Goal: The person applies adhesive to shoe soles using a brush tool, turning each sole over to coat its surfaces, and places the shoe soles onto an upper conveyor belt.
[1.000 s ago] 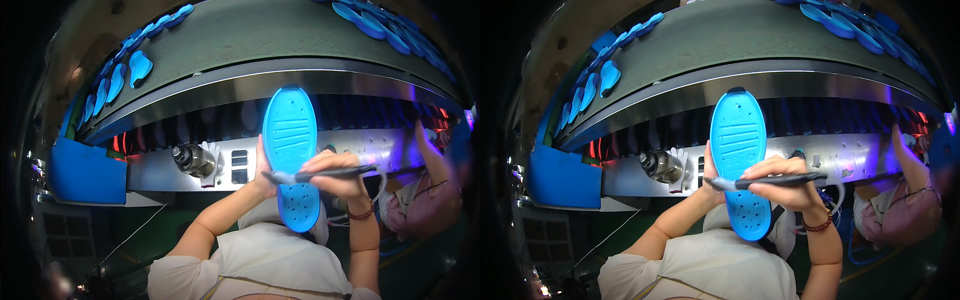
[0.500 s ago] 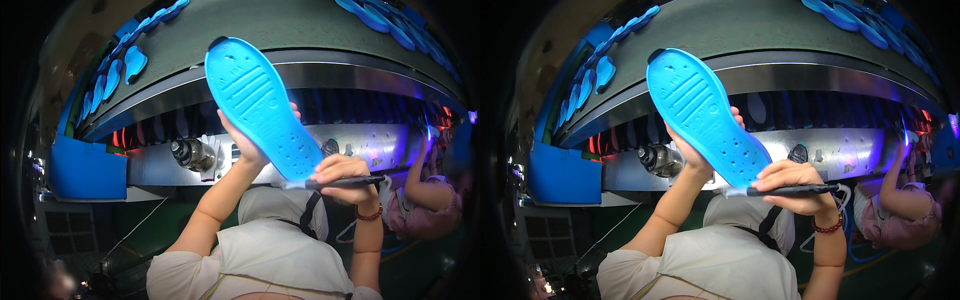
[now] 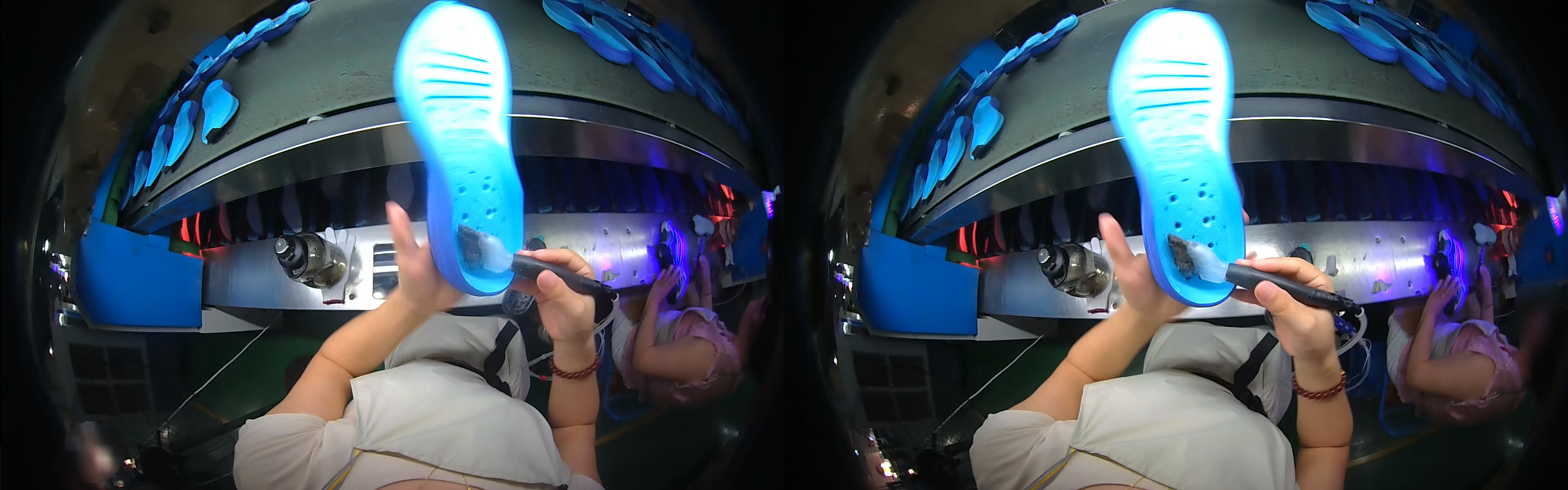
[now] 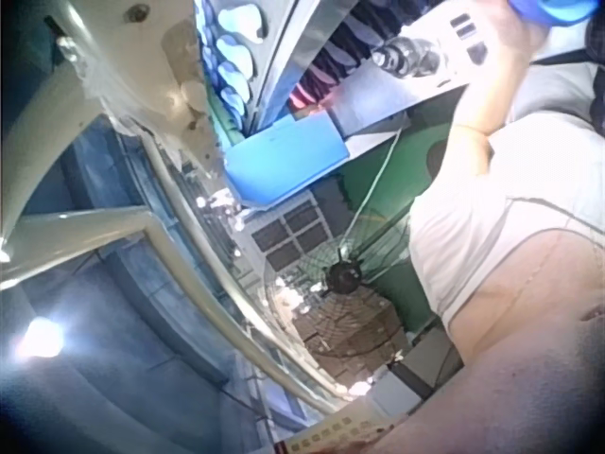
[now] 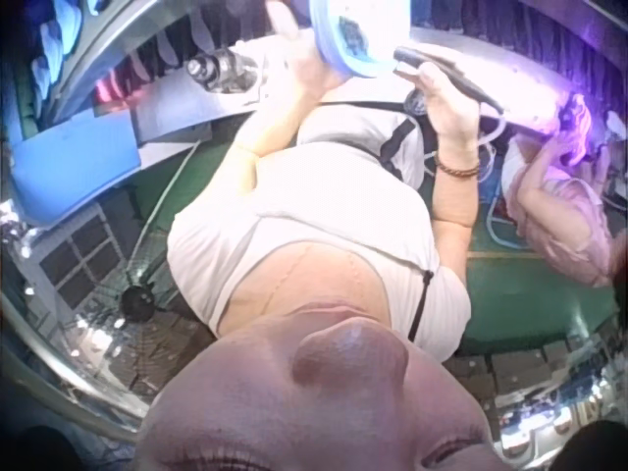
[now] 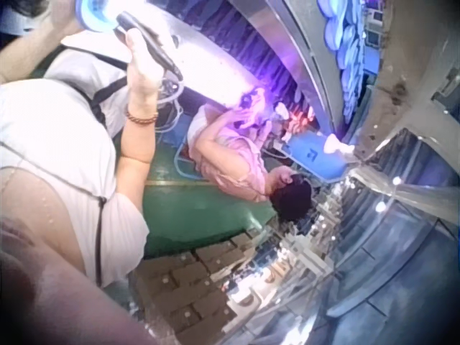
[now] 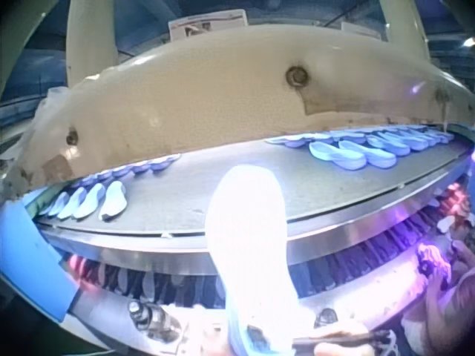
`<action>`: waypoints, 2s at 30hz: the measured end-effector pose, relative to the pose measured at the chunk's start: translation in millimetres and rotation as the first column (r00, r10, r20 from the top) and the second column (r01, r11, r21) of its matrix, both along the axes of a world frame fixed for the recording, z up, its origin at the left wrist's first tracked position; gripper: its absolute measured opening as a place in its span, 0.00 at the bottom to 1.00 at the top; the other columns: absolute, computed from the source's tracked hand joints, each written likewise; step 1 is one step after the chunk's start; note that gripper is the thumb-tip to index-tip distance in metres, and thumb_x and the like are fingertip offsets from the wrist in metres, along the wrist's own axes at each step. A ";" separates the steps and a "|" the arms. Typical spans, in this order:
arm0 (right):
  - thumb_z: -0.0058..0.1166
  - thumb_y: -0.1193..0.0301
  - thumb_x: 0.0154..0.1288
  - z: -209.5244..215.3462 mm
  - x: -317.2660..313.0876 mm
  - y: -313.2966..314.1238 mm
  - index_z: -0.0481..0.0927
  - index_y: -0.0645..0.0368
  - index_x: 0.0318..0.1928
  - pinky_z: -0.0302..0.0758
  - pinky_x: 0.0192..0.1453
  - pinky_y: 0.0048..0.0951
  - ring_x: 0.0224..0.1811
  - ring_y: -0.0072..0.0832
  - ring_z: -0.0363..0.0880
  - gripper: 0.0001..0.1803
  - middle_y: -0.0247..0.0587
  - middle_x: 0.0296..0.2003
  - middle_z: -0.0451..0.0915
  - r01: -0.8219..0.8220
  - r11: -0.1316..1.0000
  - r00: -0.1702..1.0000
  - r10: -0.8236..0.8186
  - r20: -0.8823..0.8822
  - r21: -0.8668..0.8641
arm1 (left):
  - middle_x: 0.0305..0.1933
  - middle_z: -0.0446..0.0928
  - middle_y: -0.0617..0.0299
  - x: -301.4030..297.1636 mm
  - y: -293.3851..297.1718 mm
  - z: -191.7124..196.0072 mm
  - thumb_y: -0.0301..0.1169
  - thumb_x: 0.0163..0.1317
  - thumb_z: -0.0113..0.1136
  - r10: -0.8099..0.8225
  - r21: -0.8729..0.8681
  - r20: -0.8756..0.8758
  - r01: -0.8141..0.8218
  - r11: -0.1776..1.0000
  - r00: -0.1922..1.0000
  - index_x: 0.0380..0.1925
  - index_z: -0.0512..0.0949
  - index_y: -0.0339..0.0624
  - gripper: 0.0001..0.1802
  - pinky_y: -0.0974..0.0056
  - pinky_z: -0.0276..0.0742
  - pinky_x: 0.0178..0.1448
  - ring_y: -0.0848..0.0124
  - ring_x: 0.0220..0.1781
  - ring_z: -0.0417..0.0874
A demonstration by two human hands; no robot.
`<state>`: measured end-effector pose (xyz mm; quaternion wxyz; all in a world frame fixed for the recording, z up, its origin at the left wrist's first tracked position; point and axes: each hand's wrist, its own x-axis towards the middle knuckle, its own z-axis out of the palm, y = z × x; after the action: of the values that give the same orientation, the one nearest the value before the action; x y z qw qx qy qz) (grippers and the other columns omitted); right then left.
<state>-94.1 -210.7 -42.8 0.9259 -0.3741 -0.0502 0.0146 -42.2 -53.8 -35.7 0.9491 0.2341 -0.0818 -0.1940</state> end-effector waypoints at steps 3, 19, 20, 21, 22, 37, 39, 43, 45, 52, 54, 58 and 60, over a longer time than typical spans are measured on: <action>0.55 0.83 0.51 7.4 -2.9 -7.4 0.76 0.69 0.38 0.76 0.34 0.18 0.31 0.22 0.78 0.11 0.51 0.38 0.78 -0.059 0.907 0.990 0.107 0.094 -0.416 | 0.59 0.63 0.51 11.7 13.7 -20.9 0.51 0.62 0.35 -0.226 -0.038 0.113 0.231 0.972 0.968 0.61 0.53 0.39 0.34 0.55 0.62 0.62 0.59 0.58 0.68; 0.59 0.82 0.45 43.7 10.2 -48.8 0.79 0.64 0.34 0.77 0.43 0.27 0.39 0.34 0.81 0.11 0.46 0.34 0.80 0.000 0.503 0.743 0.579 0.337 -0.864 | 0.49 0.72 0.45 33.1 32.0 32.2 0.48 0.50 0.53 -0.604 0.573 -0.416 0.712 0.406 0.680 0.53 0.67 0.33 0.35 0.59 0.71 0.52 0.60 0.45 0.76; 0.59 0.82 0.45 46.2 8.8 -50.5 0.79 0.64 0.34 0.77 0.44 0.27 0.39 0.34 0.80 0.11 0.46 0.34 0.80 -0.026 0.436 0.714 0.638 0.288 -0.900 | 0.49 0.71 0.48 32.1 35.2 30.8 0.51 0.51 0.53 -0.621 0.657 -0.371 0.668 0.349 0.690 0.51 0.67 0.35 0.34 0.62 0.71 0.50 0.64 0.44 0.75; 0.59 0.82 0.46 47.8 6.7 -55.0 0.79 0.64 0.34 0.76 0.45 0.28 0.40 0.35 0.80 0.11 0.45 0.34 0.80 -0.015 0.378 0.701 0.664 0.260 -0.926 | 0.49 0.71 0.48 31.6 39.9 30.5 0.51 0.51 0.53 -0.614 0.649 -0.351 0.657 0.384 0.707 0.52 0.67 0.35 0.35 0.62 0.71 0.50 0.64 0.44 0.76; 0.59 0.82 0.45 49.3 7.9 -59.0 0.79 0.64 0.34 0.76 0.45 0.28 0.40 0.34 0.80 0.11 0.45 0.35 0.80 -0.007 0.367 0.677 0.686 0.265 -0.930 | 0.49 0.70 0.48 31.4 44.0 29.5 0.51 0.51 0.53 -0.606 0.640 -0.332 0.645 0.418 0.723 0.52 0.67 0.34 0.35 0.63 0.72 0.50 0.64 0.44 0.76; 0.62 0.79 0.43 21.2 -8.4 -70.4 0.80 0.64 0.33 0.76 0.41 0.23 0.34 0.31 0.81 0.13 0.46 0.35 0.81 0.131 0.458 0.810 0.462 0.361 -0.879 | 0.48 0.73 0.48 38.7 78.8 15.4 0.53 0.52 0.49 -0.335 0.459 -0.426 0.520 0.720 0.840 0.51 0.69 0.36 0.34 0.57 0.72 0.49 0.60 0.46 0.75; 0.61 0.80 0.41 34.7 -16.5 -60.4 0.79 0.65 0.32 0.76 0.41 0.26 0.33 0.33 0.81 0.12 0.47 0.32 0.81 0.173 0.542 0.839 0.356 0.411 -0.822 | 0.54 0.69 0.52 34.6 77.5 -8.8 0.60 0.52 0.44 -0.363 0.140 -0.374 0.439 0.888 0.853 0.54 0.66 0.41 0.38 0.54 0.66 0.54 0.58 0.52 0.72; 0.58 0.81 0.44 9.9 -2.0 -47.7 0.78 0.67 0.32 0.75 0.41 0.26 0.35 0.31 0.80 0.10 0.47 0.33 0.80 0.250 0.612 0.920 0.092 0.382 -0.750 | 0.61 0.59 0.48 18.4 21.4 -44.6 0.74 0.47 0.24 -0.352 0.000 -0.115 0.354 0.935 0.929 0.62 0.53 0.47 0.51 0.45 0.54 0.63 0.53 0.61 0.63; 0.58 0.81 0.45 -2.4 12.2 -39.5 0.78 0.67 0.33 0.74 0.41 0.25 0.36 0.29 0.79 0.11 0.45 0.33 0.80 0.158 0.631 0.975 0.023 0.222 -0.760 | 0.60 0.59 0.45 14.1 12.2 -52.3 0.74 0.47 0.19 -0.349 -0.048 -0.173 0.346 0.937 0.921 0.63 0.50 0.42 0.54 0.48 0.57 0.63 0.52 0.61 0.63; 0.59 0.77 0.39 16.0 -19.3 -10.5 0.77 0.58 0.25 0.73 0.35 0.28 0.30 0.32 0.79 0.08 0.38 0.26 0.79 0.432 0.391 0.717 0.398 0.573 -0.813 | 0.56 0.65 0.47 21.9 11.4 -46.8 0.71 0.51 0.22 -0.135 0.073 -0.205 0.153 0.986 0.969 0.58 0.57 0.36 0.51 0.50 0.64 0.59 0.55 0.56 0.68; 0.60 0.77 0.38 35.1 -17.1 -23.7 0.77 0.58 0.26 0.73 0.35 0.28 0.30 0.31 0.79 0.09 0.37 0.26 0.79 0.268 0.412 0.736 0.495 0.461 -0.871 | 0.56 0.65 0.47 22.2 13.8 -44.7 0.71 0.51 0.22 -0.168 -0.015 -0.138 0.168 0.986 0.976 0.58 0.58 0.37 0.50 0.50 0.66 0.58 0.55 0.56 0.68; 0.60 0.79 0.42 15.4 22.2 -30.2 0.79 0.60 0.31 0.74 0.40 0.28 0.35 0.32 0.79 0.11 0.40 0.29 0.80 0.388 0.530 0.841 0.130 0.524 -0.754 | 0.53 0.67 0.49 12.9 -9.2 -21.9 0.71 0.51 0.22 -0.118 -0.005 -0.119 0.118 0.993 0.986 0.56 0.59 0.38 0.49 0.53 0.67 0.57 0.58 0.54 0.70; 0.61 0.80 0.41 22.3 10.2 -23.9 0.79 0.61 0.31 0.74 0.41 0.28 0.35 0.33 0.79 0.11 0.41 0.30 0.80 0.361 0.543 0.802 0.234 0.550 -0.758 | 0.53 0.67 0.49 15.5 -11.1 -13.6 0.71 0.51 0.23 -0.093 -0.005 -0.084 0.093 0.996 0.992 0.57 0.58 0.38 0.49 0.51 0.66 0.58 0.56 0.55 0.69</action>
<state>-83.9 -234.6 -20.5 0.5669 -0.7546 -0.3091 -0.1167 -26.6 -64.9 -49.3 0.9417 0.2212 -0.0529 -0.2477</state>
